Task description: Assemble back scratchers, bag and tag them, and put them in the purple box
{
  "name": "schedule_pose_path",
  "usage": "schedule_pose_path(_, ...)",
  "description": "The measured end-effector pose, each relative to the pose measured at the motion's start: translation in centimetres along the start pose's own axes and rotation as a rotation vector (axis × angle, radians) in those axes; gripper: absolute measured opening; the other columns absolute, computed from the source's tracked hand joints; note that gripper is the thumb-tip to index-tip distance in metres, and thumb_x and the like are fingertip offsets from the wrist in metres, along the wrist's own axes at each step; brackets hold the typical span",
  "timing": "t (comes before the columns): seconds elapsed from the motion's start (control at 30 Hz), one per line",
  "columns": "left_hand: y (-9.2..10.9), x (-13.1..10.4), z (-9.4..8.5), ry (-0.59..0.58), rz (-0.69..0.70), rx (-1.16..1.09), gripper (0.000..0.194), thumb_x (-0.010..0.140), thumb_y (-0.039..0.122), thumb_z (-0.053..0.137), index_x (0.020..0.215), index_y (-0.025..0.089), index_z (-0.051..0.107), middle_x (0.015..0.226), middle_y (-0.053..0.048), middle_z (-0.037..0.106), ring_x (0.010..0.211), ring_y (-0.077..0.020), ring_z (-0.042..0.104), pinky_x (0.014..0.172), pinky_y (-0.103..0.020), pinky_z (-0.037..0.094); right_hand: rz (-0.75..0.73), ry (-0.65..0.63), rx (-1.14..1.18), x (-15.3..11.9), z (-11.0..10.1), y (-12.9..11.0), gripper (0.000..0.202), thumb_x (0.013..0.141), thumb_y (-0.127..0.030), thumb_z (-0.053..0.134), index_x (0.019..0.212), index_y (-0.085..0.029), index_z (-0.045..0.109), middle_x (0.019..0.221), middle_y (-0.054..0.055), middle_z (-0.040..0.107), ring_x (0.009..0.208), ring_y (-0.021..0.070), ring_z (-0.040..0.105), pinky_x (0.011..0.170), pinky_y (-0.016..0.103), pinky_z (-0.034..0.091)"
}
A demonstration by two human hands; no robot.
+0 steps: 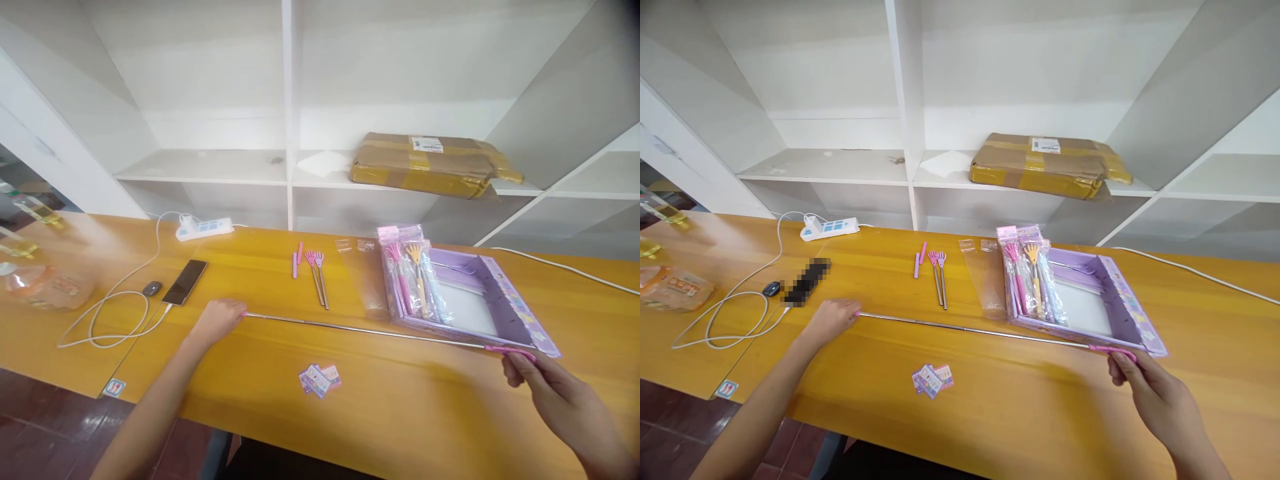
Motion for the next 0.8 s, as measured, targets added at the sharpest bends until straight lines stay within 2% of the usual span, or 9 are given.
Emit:
schedule_pose_path(0.1, 0.5, -0.3, 0.0, 0.006, 0.010, -0.007, 0.026, 0.096, 0.011, 0.053, 0.072, 0.020, 0.058, 0.068, -0.003, 0.067, 0.060, -0.0158, 0.057, 0.057, -0.029, 0.024, 0.163, -0.076, 0.185, -0.3, 0.9, 1.2, 0.042, 0.096, -0.059, 0.041, 0.077, -0.030, 0.064, 0.077, 0.009, 0.070, 0.071, 0.0277, 0.072, 0.071, 0.041, 0.055)
schedule_pose_path(0.13, 0.6, -0.5, -0.1, 0.011, 0.011, -0.008, 0.026, 0.097, 0.012, 0.053, 0.072, 0.020, 0.058, 0.068, -0.002, 0.067, 0.061, -0.0156, 0.057, 0.058, -0.029, 0.025, 0.200, -0.054, 0.222, -0.4, 0.7, 1.5, 0.039, 0.096, -0.058, 0.042, 0.079, -0.030, 0.064, 0.078, 0.010, 0.070, 0.072, 0.0284, 0.073, 0.074, 0.042, 0.055)
schedule_pose_path(0.3, 1.5, -1.1, -1.3, 0.046, -0.021, 0.002, 0.028, 0.099, 0.015, 0.050, 0.074, 0.021, 0.062, 0.067, -0.002, 0.067, 0.063, -0.0155, 0.058, 0.059, -0.029, 0.027, 0.335, -0.049, 0.202, -0.2, 0.9, 2.9, 0.024, 0.088, -0.050, 0.051, 0.080, -0.032, 0.064, 0.078, 0.011, 0.073, 0.073, 0.0324, 0.074, 0.073, 0.046, 0.051)
schedule_pose_path(0.37, 1.8, -0.9, -1.2, -0.032, -0.065, 0.019, 0.027, 0.098, 0.016, 0.052, 0.075, 0.021, 0.064, 0.068, -0.003, 0.070, 0.064, -0.0165, 0.061, 0.059, -0.029, 0.028, 0.373, -0.068, 0.193, -0.1, 1.3, 3.2, 0.022, 0.088, -0.049, 0.051, 0.079, -0.032, 0.063, 0.079, 0.010, 0.074, 0.075, 0.0326, 0.076, 0.073, 0.044, 0.050)
schedule_pose_path(0.47, 2.3, -0.5, 0.0, -0.255, -0.138, 0.018, 0.025, 0.100, 0.021, 0.053, 0.083, 0.020, 0.071, 0.076, -0.006, 0.076, 0.071, -0.0202, 0.069, 0.062, -0.029, 0.035, 0.383, -0.032, 0.176, 0.3, 1.5, 2.9, 0.025, 0.092, -0.047, 0.045, 0.080, -0.031, 0.060, 0.078, 0.009, 0.074, 0.075, 0.0305, 0.076, 0.071, 0.041, 0.050)
schedule_pose_path(0.53, 3.0, -0.1, 0.5, -0.355, -0.165, 0.004, 0.027, 0.102, 0.026, 0.053, 0.087, 0.020, 0.074, 0.080, -0.009, 0.079, 0.075, -0.0236, 0.074, 0.065, -0.030, 0.041, 0.369, -0.026, 0.104, 0.8, 1.9, 2.0, 0.029, 0.095, -0.049, 0.041, 0.085, -0.030, 0.061, 0.072, 0.008, 0.071, 0.065, 0.0293, 0.070, 0.066, 0.040, 0.047)
schedule_pose_path(0.63, 4.7, 0.8, 0.9, -0.406, -0.168, -0.011, 0.031, 0.104, 0.027, 0.051, 0.088, 0.019, 0.077, 0.082, -0.012, 0.080, 0.078, -0.0273, 0.077, 0.067, -0.032, 0.048, 0.277, -0.073, 0.030, 2.0, 3.5, -0.6, 0.033, 0.096, -0.047, 0.041, 0.098, -0.028, 0.068, 0.068, 0.005, 0.067, 0.057, 0.0271, 0.063, 0.061, 0.037, 0.042)
schedule_pose_path(0.7, 6.0, 1.5, 1.4, -0.426, -0.165, -0.020, 0.033, 0.105, 0.025, 0.048, 0.093, 0.018, 0.079, 0.084, -0.014, 0.081, 0.081, -0.0290, 0.079, 0.070, -0.033, 0.052, 0.191, -0.087, 0.005, 2.8, 4.7, -3.1, 0.036, 0.098, -0.044, 0.043, 0.108, -0.025, 0.071, 0.069, 0.005, 0.067, 0.059, 0.0262, 0.064, 0.061, 0.035, 0.040)
schedule_pose_path(0.8, 8.1, 2.7, 1.7, -0.435, -0.171, -0.030, 0.036, 0.106, 0.020, 0.044, 0.100, 0.017, 0.079, 0.089, -0.018, 0.081, 0.087, -0.0315, 0.080, 0.073, -0.037, 0.057, 0.083, 0.028, -0.108, 3.1, 5.5, -7.8, 0.042, 0.106, -0.041, 0.039, 0.118, -0.020, 0.073, 0.068, 0.007, 0.067, 0.057, 0.0243, 0.061, 0.059, 0.031, 0.034)
Point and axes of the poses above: each hand's wrist, its own x-axis towards the middle knuckle, its own z-axis out of the palm, y = z × x, the point moved 10 cm from there along x, towards the middle knuckle
